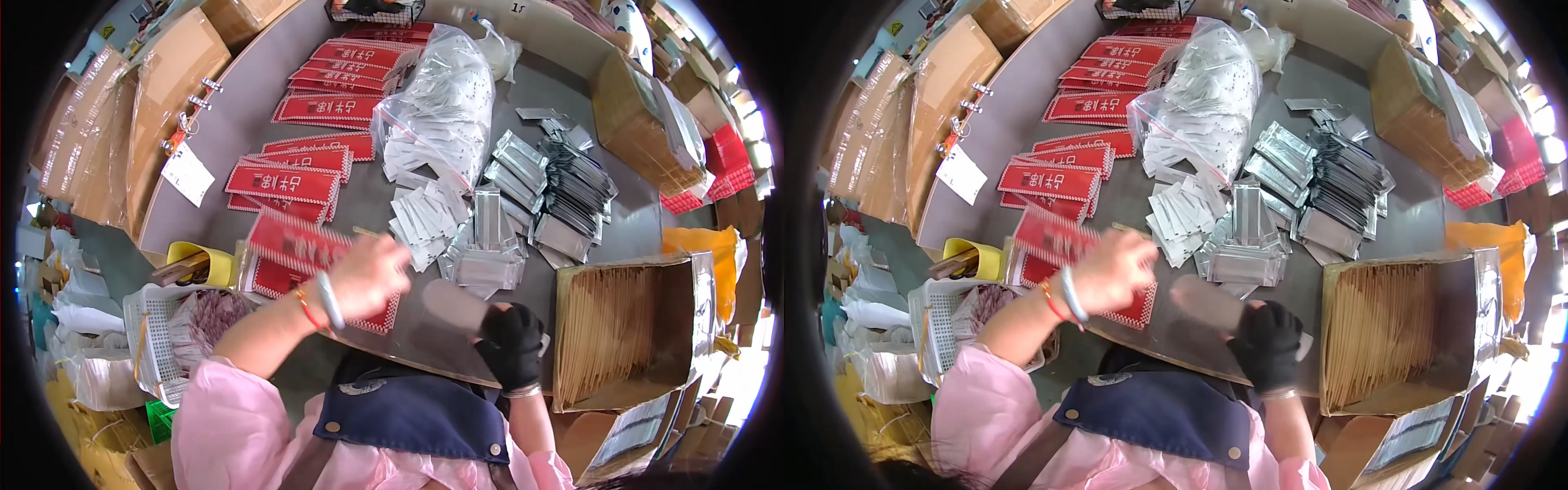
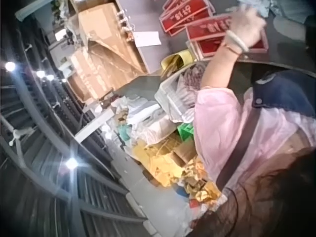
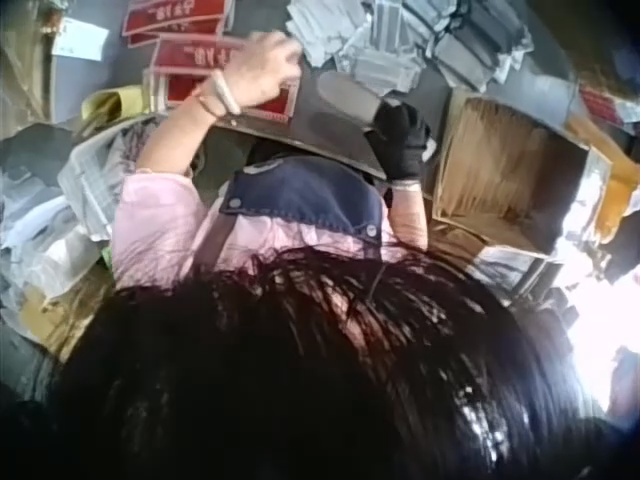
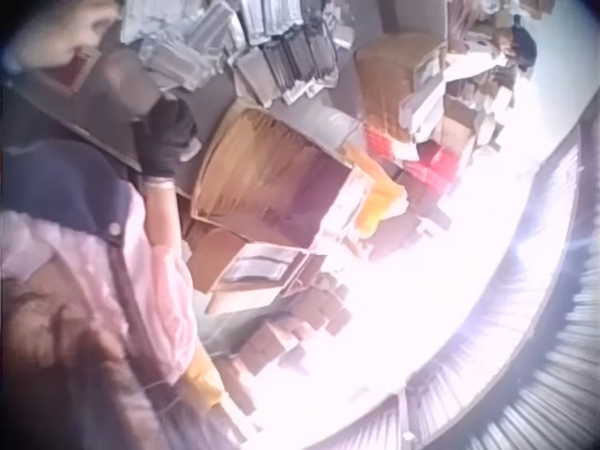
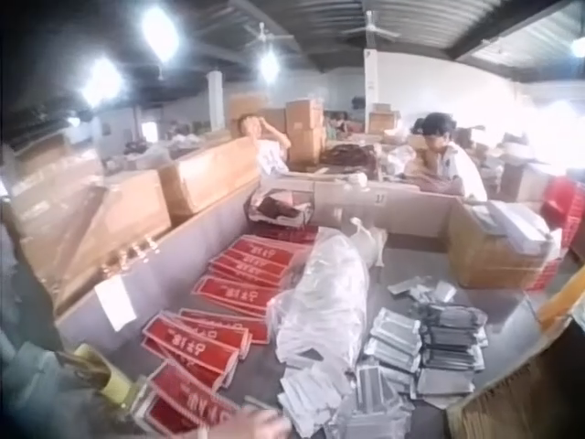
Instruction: Placing individual pairs of wooden chopsticks into plastic sleeves and organizing them for shipment.
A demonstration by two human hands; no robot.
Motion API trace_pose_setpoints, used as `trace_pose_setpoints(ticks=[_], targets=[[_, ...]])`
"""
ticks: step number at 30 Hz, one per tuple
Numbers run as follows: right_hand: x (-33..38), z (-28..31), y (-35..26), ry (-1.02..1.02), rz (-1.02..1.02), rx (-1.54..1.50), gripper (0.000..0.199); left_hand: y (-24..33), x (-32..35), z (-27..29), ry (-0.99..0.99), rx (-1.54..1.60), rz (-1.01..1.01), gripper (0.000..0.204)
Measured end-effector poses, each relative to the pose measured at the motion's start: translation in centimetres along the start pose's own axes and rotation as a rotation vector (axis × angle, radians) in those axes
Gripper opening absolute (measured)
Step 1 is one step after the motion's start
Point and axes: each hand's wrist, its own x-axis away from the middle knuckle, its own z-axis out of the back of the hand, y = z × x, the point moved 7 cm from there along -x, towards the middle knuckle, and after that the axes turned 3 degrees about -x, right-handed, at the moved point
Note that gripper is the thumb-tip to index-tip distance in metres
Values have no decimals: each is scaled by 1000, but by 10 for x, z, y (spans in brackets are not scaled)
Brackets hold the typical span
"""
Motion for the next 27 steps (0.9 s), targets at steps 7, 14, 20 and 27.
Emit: trace_pose_setpoints(ticks=[7,14,20,27], targets=[[8,-8,6,-44,-69,50,61,-24,53,-55,285,22,645,77],[1,-13,-11,-89,29,92,60,-11,79,-100,326,165,771,95],[5,-27,-15,-178,79,98,61,-5,79,-94,358,188,772,95],[5,-26,-14,-208,59,108,61,-6,81,-98,372,234,777,96]])
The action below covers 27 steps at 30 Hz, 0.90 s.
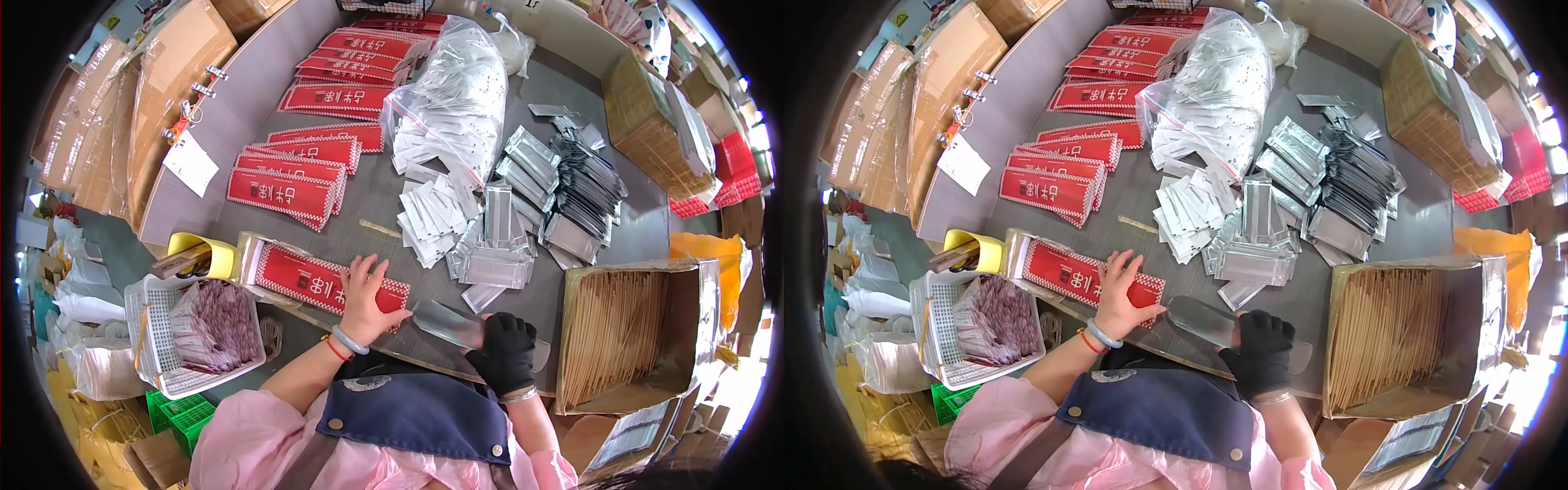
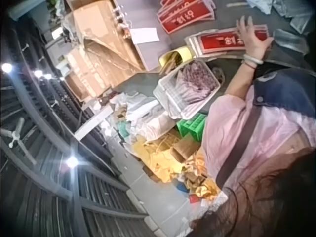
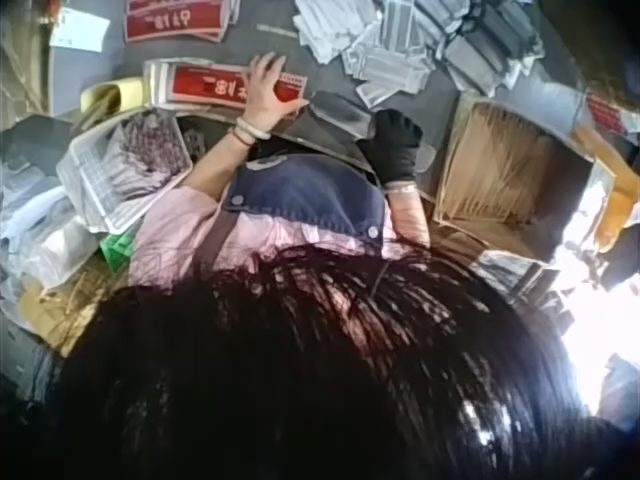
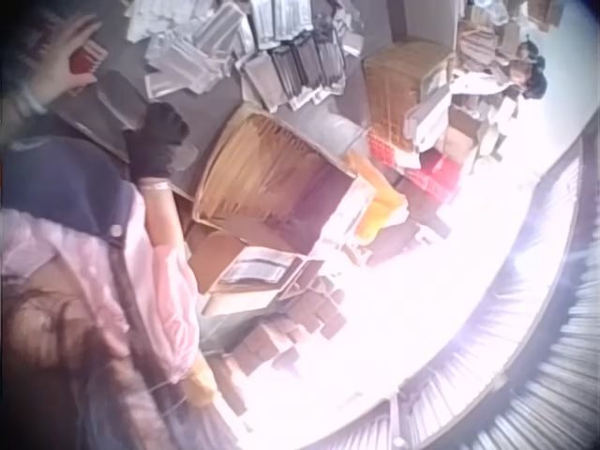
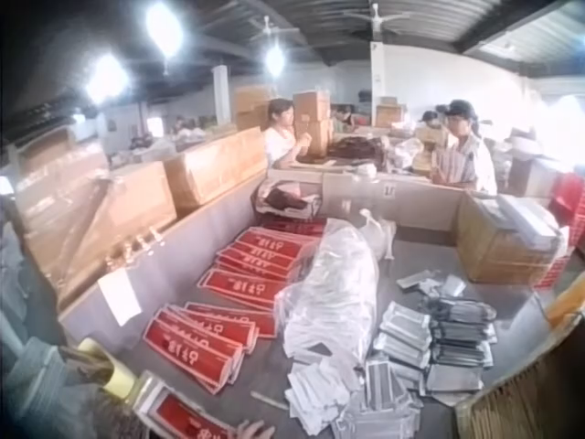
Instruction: Placing individual pairs of wooden chopsticks into plastic sleeves and organizing them for shipment.
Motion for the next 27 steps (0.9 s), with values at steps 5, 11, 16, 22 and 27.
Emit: trace_pose_setpoints(ticks=[5,11,16,22,27], targets=[[0,-7,-2,-27,10,-60,61,-2,-1,0,-7,24,3,98],[-9,-22,-10,-74,-10,-107,57,-2,-3,2,-21,9,13,98],[-41,-63,-52,50,157,-195,61,4,-15,3,-62,-2,-39,91],[-13,0,12,309,-35,-115,58,38,-119,-8,47,130,-486,51],[65,57,106,581,-357,-56,45,23,-168,-47,-28,-210,-501,33]])
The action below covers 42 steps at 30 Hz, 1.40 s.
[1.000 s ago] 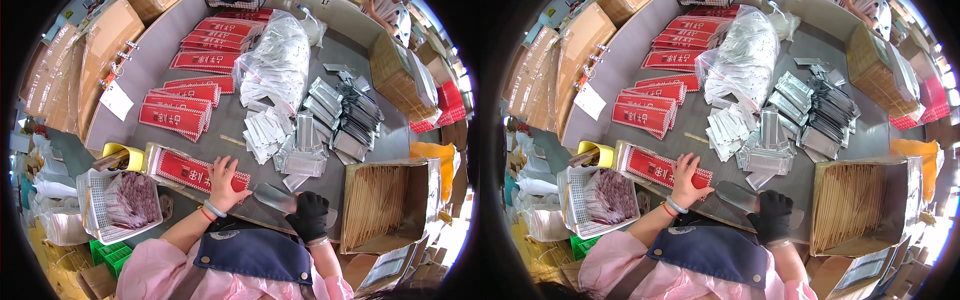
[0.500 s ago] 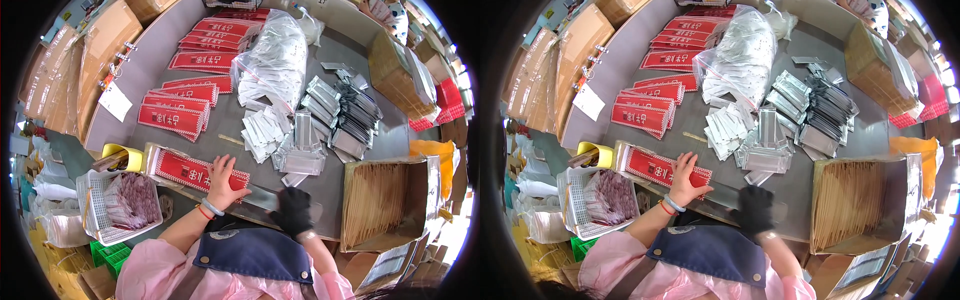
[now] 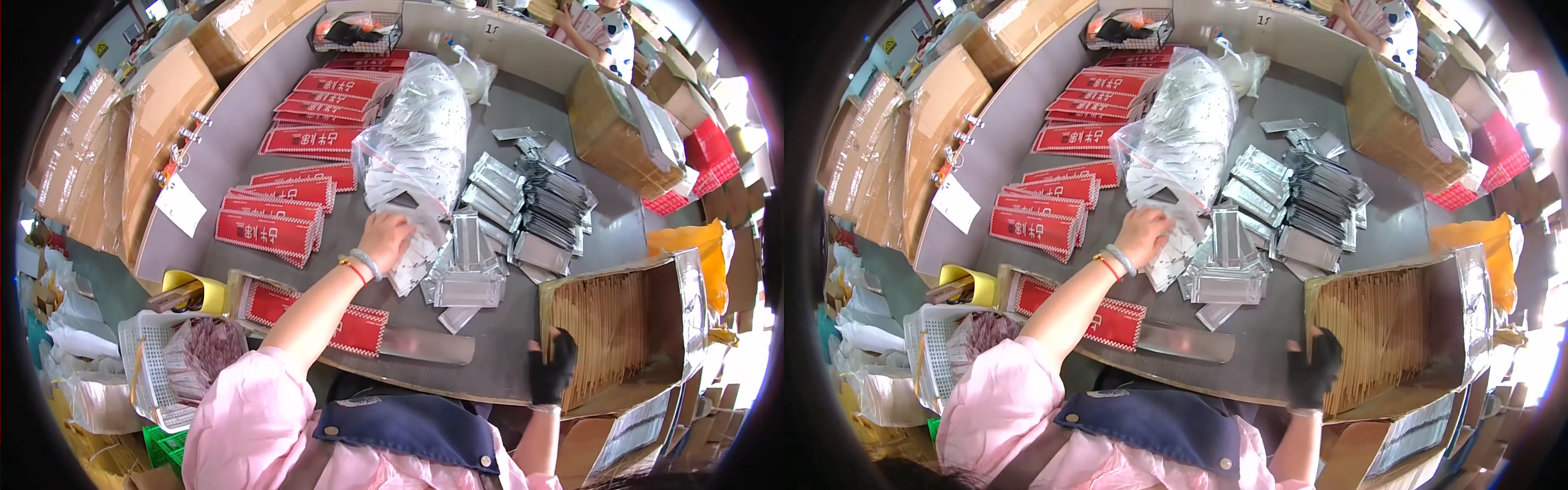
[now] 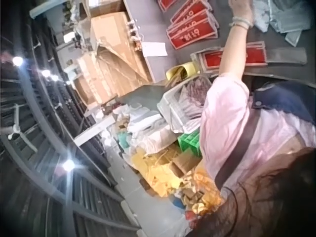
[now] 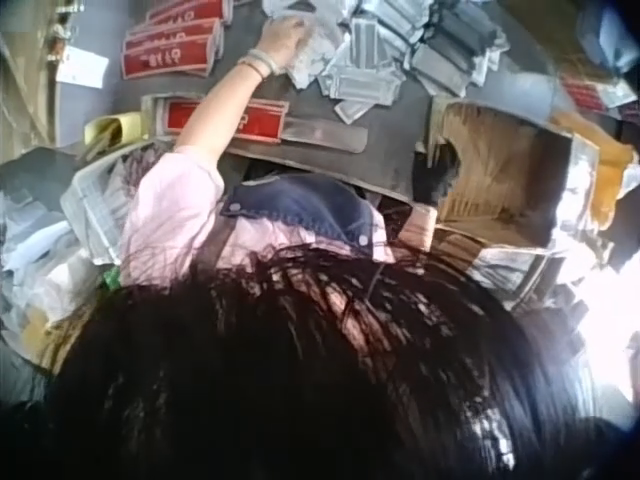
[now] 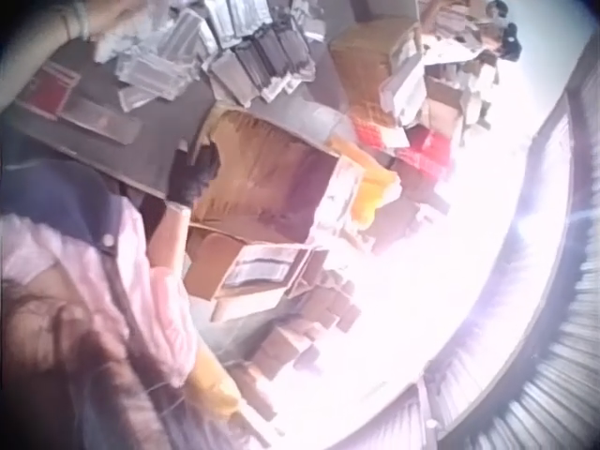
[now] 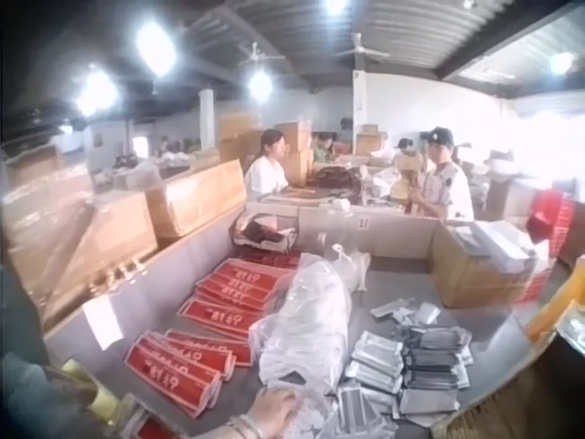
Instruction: Placing individual pairs of wooden chopsticks into plastic sleeves and organizing them for shipment.
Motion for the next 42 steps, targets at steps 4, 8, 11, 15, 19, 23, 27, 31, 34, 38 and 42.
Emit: trace_pose_setpoints(ticks=[4,8,11,15,19,23,27,31,34,38,42], targets=[[25,52,92,121,-123,128,40,-3,5,8,-149,73,161,23],[45,58,156,6,-410,267,42,2,-2,13,-102,72,119,22],[40,54,159,-89,-375,384,35,9,-7,17,-178,7,117,15],[40,51,156,6,-322,342,23,45,5,42,68,279,101,12],[38,52,144,54,-397,253,21,125,20,19,-2,229,-5,22],[43,53,154,80,-454,207,26,142,22,11,-32,40,-27,43],[50,64,161,107,-472,284,31,140,21,7,-31,34,-25,45],[60,74,175,149,-610,57,32,138,19,3,-83,40,41,43],[64,80,160,324,-617,-144,28,141,17,5,-81,10,9,40],[41,63,103,168,-455,-316,20,146,18,7,17,15,-114,38],[19,30,40,-60,-251,-264,16,147,24,10,-10,85,-161,31]])
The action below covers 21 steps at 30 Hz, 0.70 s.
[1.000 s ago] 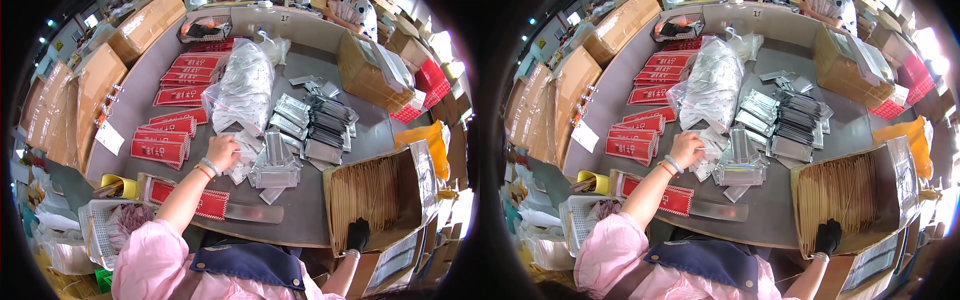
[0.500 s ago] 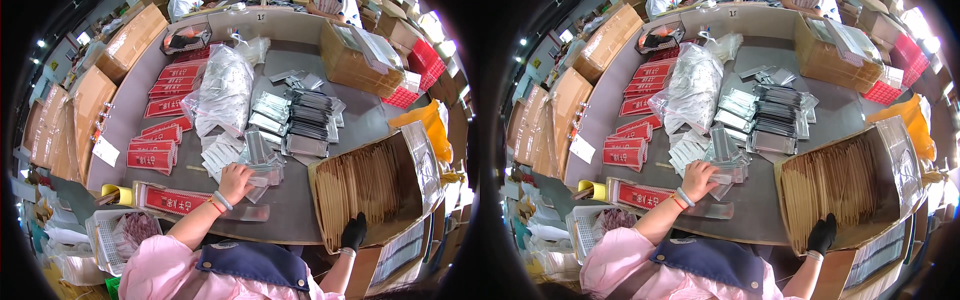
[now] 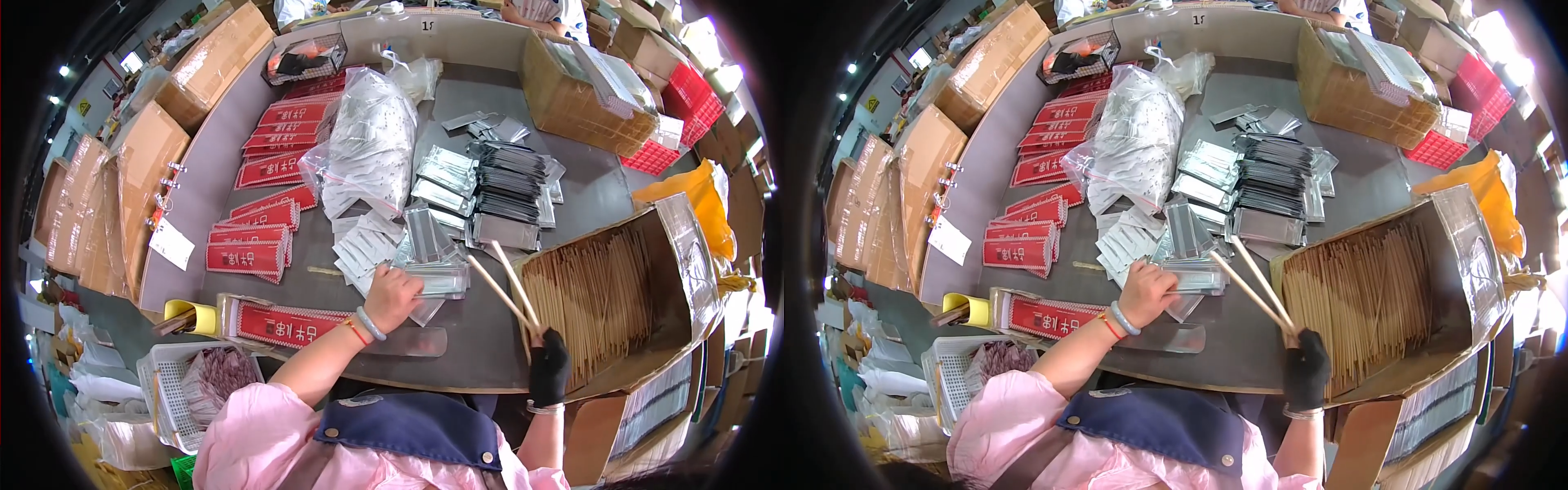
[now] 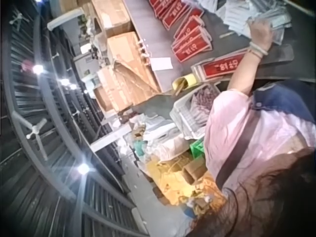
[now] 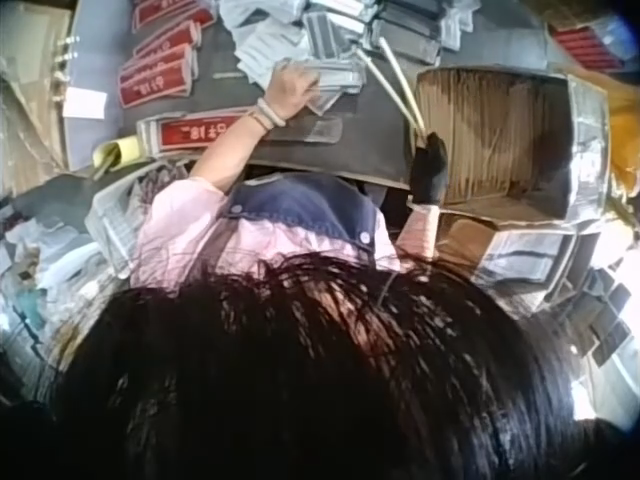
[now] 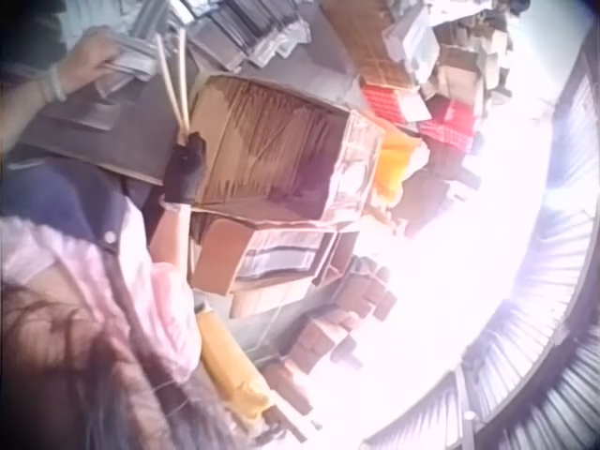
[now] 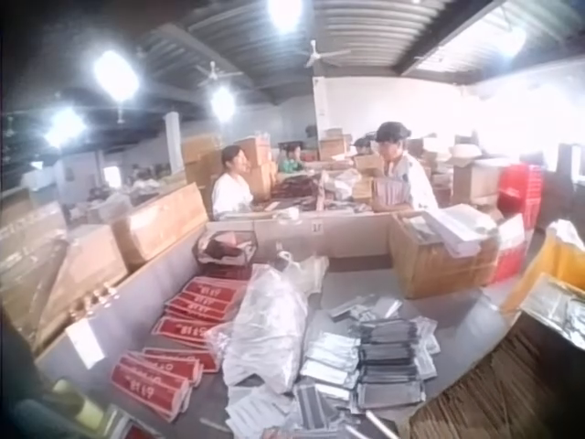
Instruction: Placing individual pairs of wooden chopsticks into plastic sleeves and organizing them for shipment.
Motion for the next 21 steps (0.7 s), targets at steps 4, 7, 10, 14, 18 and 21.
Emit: trace_pose_setpoints(ticks=[4,7,10,14,18,21], targets=[[5,-36,-29,-230,102,-81,21,-11,34,17,-249,574,277,26],[6,-80,-41,-430,170,27,27,-2,66,25,-288,106,168,36],[12,-99,-49,-589,233,136,34,-22,90,51,-73,240,269,52],[14,-109,-39,-675,339,372,37,-35,112,67,-161,85,229,66],[20,-149,-59,-593,454,171,25,-25,114,46,-153,147,200,70],[15,-136,-64,-345,621,134,16,-16,104,42,-152,181,186,73]])
